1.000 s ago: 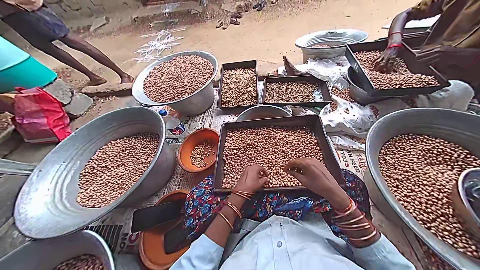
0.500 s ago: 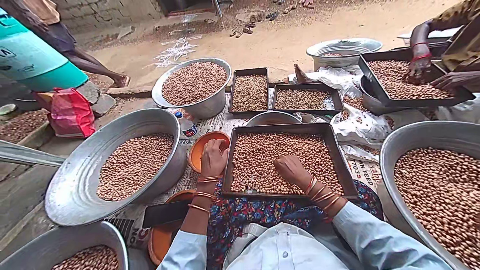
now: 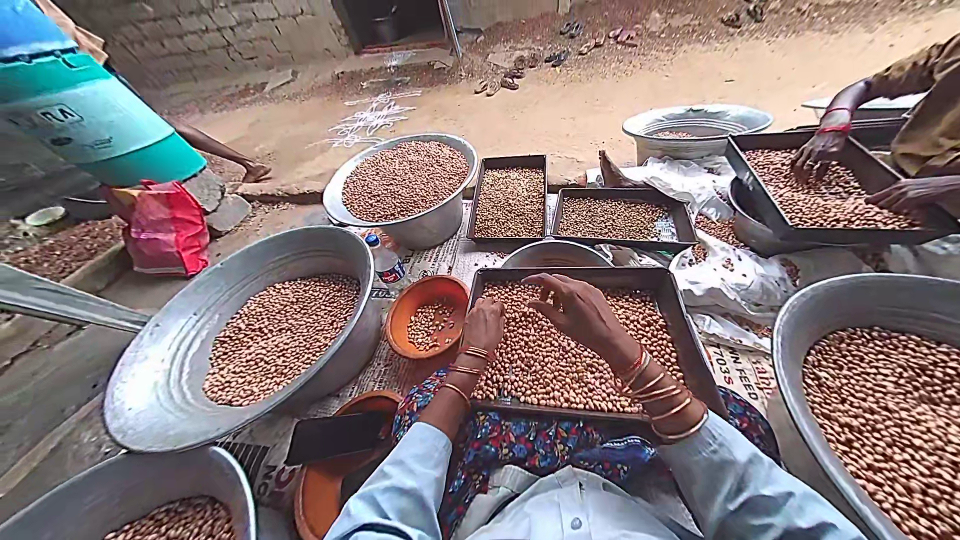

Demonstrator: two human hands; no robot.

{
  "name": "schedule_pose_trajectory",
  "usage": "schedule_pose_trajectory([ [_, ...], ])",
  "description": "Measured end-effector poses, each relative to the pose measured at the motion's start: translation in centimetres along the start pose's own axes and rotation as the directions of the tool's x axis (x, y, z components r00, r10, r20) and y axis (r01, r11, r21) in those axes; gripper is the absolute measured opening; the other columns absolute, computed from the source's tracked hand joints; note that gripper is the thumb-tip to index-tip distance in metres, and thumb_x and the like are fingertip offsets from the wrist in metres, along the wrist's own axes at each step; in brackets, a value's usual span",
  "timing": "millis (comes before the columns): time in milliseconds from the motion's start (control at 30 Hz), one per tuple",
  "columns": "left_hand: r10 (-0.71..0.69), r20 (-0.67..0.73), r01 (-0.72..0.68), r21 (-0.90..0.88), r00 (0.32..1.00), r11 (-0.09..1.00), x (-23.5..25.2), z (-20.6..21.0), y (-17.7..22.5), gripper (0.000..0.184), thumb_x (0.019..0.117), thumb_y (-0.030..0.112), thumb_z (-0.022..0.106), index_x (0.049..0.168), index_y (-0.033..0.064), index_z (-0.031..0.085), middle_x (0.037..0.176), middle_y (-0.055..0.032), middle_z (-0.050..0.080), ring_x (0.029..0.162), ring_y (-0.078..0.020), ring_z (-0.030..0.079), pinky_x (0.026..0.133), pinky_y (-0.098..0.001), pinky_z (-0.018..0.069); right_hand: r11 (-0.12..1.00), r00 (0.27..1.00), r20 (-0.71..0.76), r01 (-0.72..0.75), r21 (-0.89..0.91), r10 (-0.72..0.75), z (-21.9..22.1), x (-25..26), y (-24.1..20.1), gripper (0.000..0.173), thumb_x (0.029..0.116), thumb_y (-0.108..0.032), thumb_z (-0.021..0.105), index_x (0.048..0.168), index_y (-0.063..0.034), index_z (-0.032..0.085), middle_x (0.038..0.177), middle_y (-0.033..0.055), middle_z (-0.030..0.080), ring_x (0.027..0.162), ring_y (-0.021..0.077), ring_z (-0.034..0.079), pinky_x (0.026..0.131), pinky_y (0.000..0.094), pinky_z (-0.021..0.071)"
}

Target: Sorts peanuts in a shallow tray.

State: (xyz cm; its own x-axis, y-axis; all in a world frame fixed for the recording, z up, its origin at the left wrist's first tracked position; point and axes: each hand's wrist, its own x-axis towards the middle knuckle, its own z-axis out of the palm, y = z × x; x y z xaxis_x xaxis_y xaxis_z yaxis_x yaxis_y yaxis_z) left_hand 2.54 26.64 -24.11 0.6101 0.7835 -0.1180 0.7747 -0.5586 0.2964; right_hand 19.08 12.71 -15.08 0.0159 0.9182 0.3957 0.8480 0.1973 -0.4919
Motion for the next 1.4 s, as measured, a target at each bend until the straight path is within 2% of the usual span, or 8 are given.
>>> schedule_pose_trajectory([
  [200,-0.131,-0.006,0.124,-0.29,0.991,0.949,-1.5,-1.3,-0.1,0.03,0.097,0.014,0.056,0.124,0.005,0.067,0.109,-0.0173,0.071,0.103,-0.0316,0.069,0.094,-0.0517,0.0524,0.963,0.93,0.26,-0.269,-0.005,0.261,-0.7,-6.7,4.7,0.029,0.103,-0.026,0.059,0.125,-0.0131,0.072,0.104,0.0104,0.075,0.091,0.0284,0.071,0.086,0.0524,0.0545],
  [333,-0.118,0.136,0.135,-0.12,0.984,0.984,-1.8,0.4,1.2,0.033,0.1005,0.02,0.062,0.129,0.0047,0.067,0.136,-0.0203,0.063,0.129,-0.0357,0.06,0.108,-0.0538,0.0471,0.918,0.89,0.244,-0.397,0.003,0.385,-1.5,-9.2,6.0,0.029,0.1028,-0.025,0.059,0.128,-0.0157,0.072,0.105,0.0101,0.075,0.09,0.028,0.071,0.085,0.0529,0.0544],
  [433,-0.102,0.178,0.12,-0.094,0.979,0.988,-1.7,0.4,1.5,0.032,0.1004,0.022,0.063,0.126,0.0048,0.069,0.133,-0.02,0.065,0.128,-0.035,0.061,0.107,-0.0536,0.0475,0.892,0.859,0.251,-0.45,-0.044,0.446,-2.2,-10.1,6.4,0.03,0.1026,-0.024,0.06,0.129,-0.0152,0.071,0.106,0.0116,0.075,0.095,0.0304,0.071,0.088,0.0551,0.0533],
  [667,-0.189,-0.356,0.184,-0.048,0.915,0.982,-1.5,-5.3,-1.8,0.044,0.0957,0.014,0.069,0.136,-0.0005,0.061,0.143,-0.0339,0.05,0.137,-0.0511,0.046,0.111,-0.0641,0.0381,0.723,0.687,0.224,-0.658,-0.212,0.691,-4.4,-12.5,9.3,0.055,0.0973,-0.028,0.069,0.147,-0.0121,0.054,0.133,0.0212,0.064,0.12,0.04,0.063,0.102,0.0609,0.0479],
  [900,-0.183,0.165,0.156,0.164,0.969,0.974,-0.6,-1.3,2.7,0.052,0.0967,0.011,0.063,0.148,0.0066,0.053,0.149,-0.0232,0.052,0.132,-0.0431,0.056,0.106,-0.0596,0.0473,0.508,0.422,0.283,-0.713,-0.484,0.861,-3.8,-11.7,7.6,0.067,0.0882,-0.017,0.076,0.147,-0.0016,0.047,0.127,0.0294,0.064,0.12,0.0478,0.062,0.096,0.0636,0.0492],
  [1233,0.178,0.359,-0.114,-0.193,0.916,0.975,-4.7,3.3,14.2,0.072,0.0924,-0.001,0.06,0.159,0.0064,0.033,0.155,-0.0224,0.043,0.127,-0.0383,0.06,0.104,-0.052,0.0515,0.736,0.577,0.505,-0.648,-0.194,0.642,0.1,-11.9,6.5,0.074,0.0911,-0.024,0.076,0.153,-0.0047,0.041,0.13,0.0269,0.063,0.122,0.0438,0.061,0.102,0.0632,0.046],
  [1333,0.399,0.222,-0.22,-0.557,0.89,0.801,-3.8,2.7,14.9,0.063,0.096,0.007,0.064,0.155,0.0077,0.042,0.156,-0.0216,0.043,0.138,-0.0329,0.051,0.115,-0.0473,0.0432,0.75,0.689,0.403,-0.661,0.009,0.602,-1.0,-12.7,7.5,0.067,0.0878,-0.007,0.071,0.15,0.0008,0.046,0.131,0.0289,0.062,0.123,0.0424,0.06,0.105,0.0605,0.0439],
  [1400,0.385,0.101,-0.269,-0.556,0.917,0.787,-2.6,1.6,14.5,0.045,0.0983,0.015,0.065,0.142,0.0069,0.057,0.145,-0.0195,0.054,0.12,-0.0281,0.064,0.103,-0.0429,0.0532,0.765,0.759,0.326,-0.629,0.14,0.564,-2.4,-13.4,8.0,0.06,0.092,-0.009,0.068,0.149,-0.0028,0.05,0.136,0.0239,0.062,0.124,0.0364,0.062,0.106,0.0554,0.0464],
])
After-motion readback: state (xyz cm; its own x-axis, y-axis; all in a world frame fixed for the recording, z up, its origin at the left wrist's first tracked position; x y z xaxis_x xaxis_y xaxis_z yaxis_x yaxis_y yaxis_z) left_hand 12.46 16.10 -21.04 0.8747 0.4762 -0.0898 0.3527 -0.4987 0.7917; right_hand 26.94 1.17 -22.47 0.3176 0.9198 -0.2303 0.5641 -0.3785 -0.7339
